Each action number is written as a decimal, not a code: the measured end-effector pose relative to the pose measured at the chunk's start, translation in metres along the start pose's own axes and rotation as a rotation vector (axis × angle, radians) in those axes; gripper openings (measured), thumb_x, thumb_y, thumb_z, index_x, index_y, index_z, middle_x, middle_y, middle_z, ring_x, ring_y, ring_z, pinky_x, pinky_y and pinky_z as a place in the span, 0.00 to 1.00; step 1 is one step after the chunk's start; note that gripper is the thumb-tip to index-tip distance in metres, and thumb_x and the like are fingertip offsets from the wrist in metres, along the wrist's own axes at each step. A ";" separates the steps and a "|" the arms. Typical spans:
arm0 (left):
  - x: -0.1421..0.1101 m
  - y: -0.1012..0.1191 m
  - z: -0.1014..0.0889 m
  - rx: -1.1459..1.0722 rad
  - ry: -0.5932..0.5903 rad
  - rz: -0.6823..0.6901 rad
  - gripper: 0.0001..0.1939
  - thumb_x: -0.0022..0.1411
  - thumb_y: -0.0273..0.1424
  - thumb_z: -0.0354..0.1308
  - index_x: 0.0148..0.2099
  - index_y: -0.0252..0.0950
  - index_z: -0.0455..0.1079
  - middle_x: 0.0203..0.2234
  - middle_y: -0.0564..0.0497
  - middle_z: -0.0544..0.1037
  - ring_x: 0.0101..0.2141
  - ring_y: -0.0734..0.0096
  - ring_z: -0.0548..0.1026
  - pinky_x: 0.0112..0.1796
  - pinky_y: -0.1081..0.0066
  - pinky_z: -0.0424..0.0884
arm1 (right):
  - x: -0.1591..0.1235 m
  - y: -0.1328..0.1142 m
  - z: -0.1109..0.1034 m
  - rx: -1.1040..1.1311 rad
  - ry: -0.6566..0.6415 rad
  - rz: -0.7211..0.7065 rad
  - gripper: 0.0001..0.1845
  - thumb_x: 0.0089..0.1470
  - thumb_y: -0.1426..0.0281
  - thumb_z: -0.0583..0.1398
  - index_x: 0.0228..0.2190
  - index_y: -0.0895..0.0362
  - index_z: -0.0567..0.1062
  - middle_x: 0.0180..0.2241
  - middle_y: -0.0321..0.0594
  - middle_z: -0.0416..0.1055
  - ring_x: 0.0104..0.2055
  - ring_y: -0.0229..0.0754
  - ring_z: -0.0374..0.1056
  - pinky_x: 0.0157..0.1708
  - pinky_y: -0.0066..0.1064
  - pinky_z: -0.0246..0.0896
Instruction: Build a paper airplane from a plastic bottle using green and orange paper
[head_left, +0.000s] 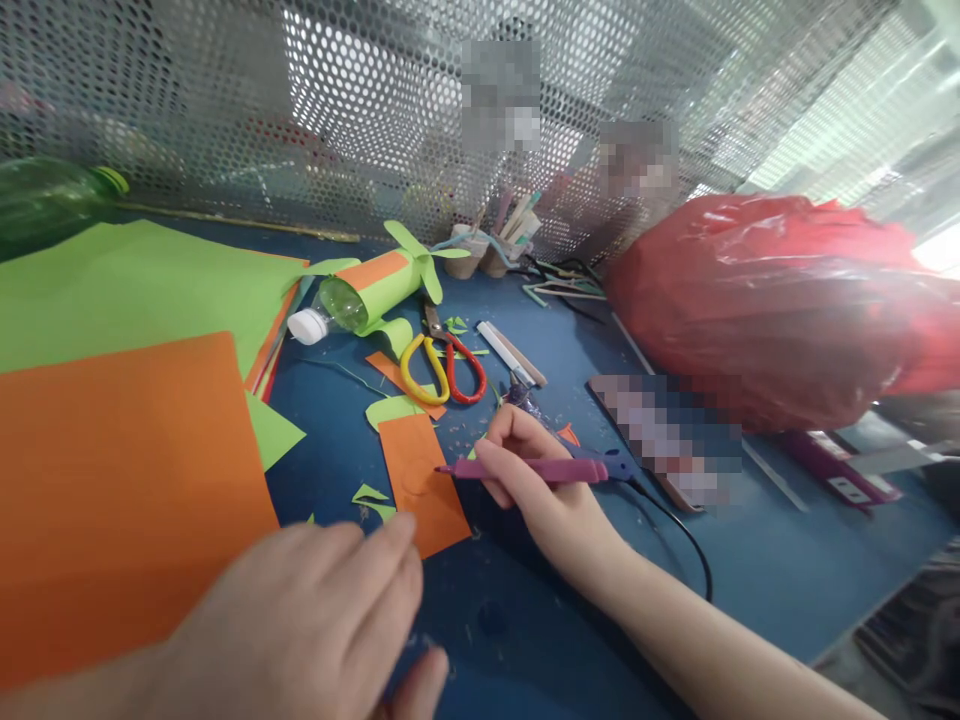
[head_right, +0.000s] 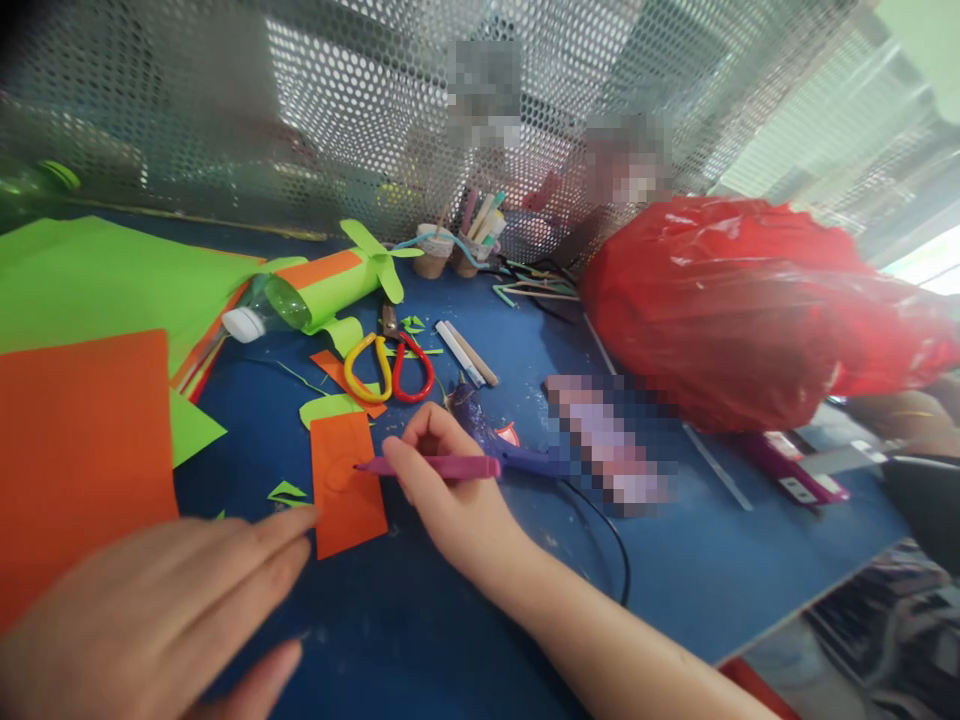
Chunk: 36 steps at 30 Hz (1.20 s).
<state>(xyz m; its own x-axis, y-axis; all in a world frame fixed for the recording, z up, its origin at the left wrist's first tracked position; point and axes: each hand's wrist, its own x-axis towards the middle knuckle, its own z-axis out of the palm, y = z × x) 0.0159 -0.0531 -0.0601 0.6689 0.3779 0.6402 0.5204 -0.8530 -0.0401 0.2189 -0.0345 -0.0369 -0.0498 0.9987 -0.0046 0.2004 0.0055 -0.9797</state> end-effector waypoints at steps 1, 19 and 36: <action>0.002 -0.007 -0.001 -0.046 0.017 -0.043 0.17 0.63 0.30 0.45 0.34 0.32 0.76 0.29 0.45 0.81 0.24 0.64 0.76 0.22 0.66 0.72 | 0.000 0.001 0.001 0.007 0.004 -0.007 0.13 0.55 0.65 0.59 0.24 0.54 0.61 0.19 0.27 0.58 0.20 0.32 0.53 0.22 0.26 0.51; 0.013 -0.029 0.007 -0.250 -0.038 -0.052 0.14 0.59 0.24 0.48 0.36 0.26 0.76 0.29 0.42 0.81 0.24 0.59 0.78 0.20 0.61 0.74 | -0.001 0.011 0.006 -0.058 -0.097 0.001 0.13 0.52 0.67 0.61 0.23 0.54 0.60 0.21 0.29 0.58 0.23 0.35 0.61 0.24 0.27 0.53; 0.010 -0.030 0.009 -0.189 -0.042 -0.021 0.13 0.60 0.25 0.48 0.35 0.32 0.76 0.29 0.45 0.81 0.28 0.64 0.78 0.25 0.68 0.74 | -0.001 0.009 0.005 -0.034 -0.171 0.022 0.14 0.52 0.69 0.61 0.22 0.54 0.60 0.21 0.28 0.59 0.23 0.34 0.61 0.26 0.27 0.56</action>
<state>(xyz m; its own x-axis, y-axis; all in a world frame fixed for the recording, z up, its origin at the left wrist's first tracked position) 0.0119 -0.0208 -0.0596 0.6826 0.4072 0.6068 0.4280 -0.8958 0.1197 0.2159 -0.0359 -0.0466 -0.2105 0.9756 -0.0625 0.2358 -0.0114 -0.9717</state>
